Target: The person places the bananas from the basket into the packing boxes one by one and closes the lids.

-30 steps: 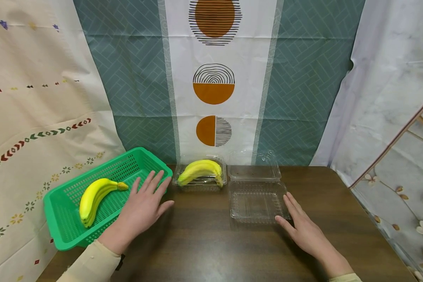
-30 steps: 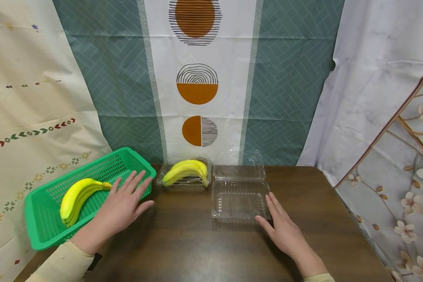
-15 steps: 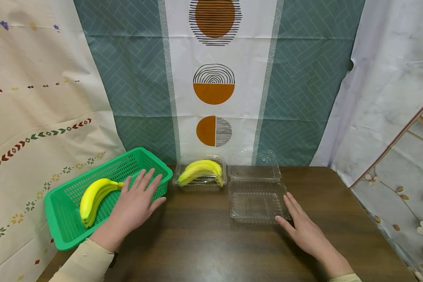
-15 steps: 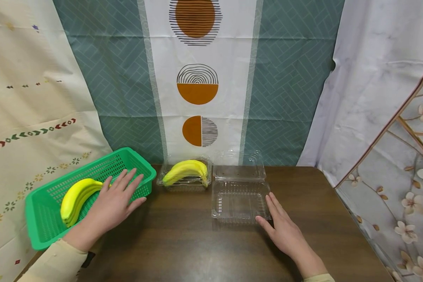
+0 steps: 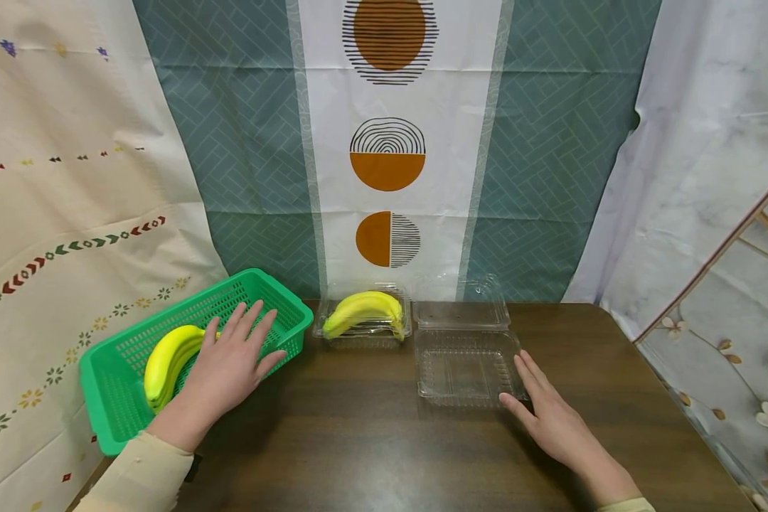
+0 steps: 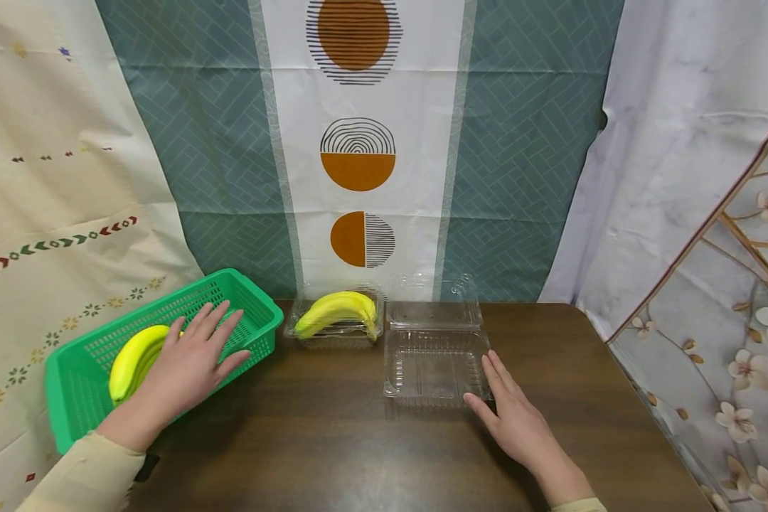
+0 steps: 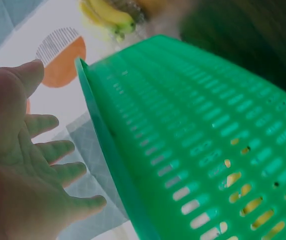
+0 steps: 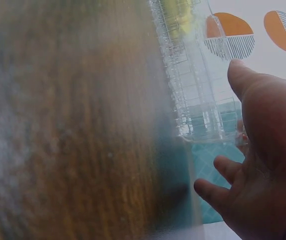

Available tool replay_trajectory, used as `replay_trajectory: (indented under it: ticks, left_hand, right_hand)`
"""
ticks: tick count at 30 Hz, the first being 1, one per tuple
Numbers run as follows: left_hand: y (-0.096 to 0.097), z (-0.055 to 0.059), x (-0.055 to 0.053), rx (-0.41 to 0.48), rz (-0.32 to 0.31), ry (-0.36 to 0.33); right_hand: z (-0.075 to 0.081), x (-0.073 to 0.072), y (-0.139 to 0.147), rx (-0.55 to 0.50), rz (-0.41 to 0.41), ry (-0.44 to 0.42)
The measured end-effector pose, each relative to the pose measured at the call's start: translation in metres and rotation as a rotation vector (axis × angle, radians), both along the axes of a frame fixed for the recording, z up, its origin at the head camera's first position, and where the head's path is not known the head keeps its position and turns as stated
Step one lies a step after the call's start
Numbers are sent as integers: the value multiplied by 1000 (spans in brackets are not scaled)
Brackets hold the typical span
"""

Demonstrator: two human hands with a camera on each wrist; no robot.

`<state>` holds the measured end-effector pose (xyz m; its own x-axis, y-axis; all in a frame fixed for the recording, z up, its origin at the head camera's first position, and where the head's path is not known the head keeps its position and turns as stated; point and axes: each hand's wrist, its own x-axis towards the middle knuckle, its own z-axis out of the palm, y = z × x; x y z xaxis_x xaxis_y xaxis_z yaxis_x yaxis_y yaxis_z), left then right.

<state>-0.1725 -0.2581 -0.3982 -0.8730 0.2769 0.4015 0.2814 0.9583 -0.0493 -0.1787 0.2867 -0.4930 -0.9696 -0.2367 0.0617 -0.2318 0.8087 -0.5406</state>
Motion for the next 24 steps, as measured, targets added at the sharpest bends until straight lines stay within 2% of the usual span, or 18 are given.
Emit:
replay_trajectory:
  ticks: [8, 24]
  left_hand:
    - [-17, 3, -1, 28, 31, 6]
    - [-34, 9, 0, 39, 70, -9]
  right_hand:
    - [0, 0, 0, -2, -1, -3]
    - [-1, 0, 0, -2, 0, 1]
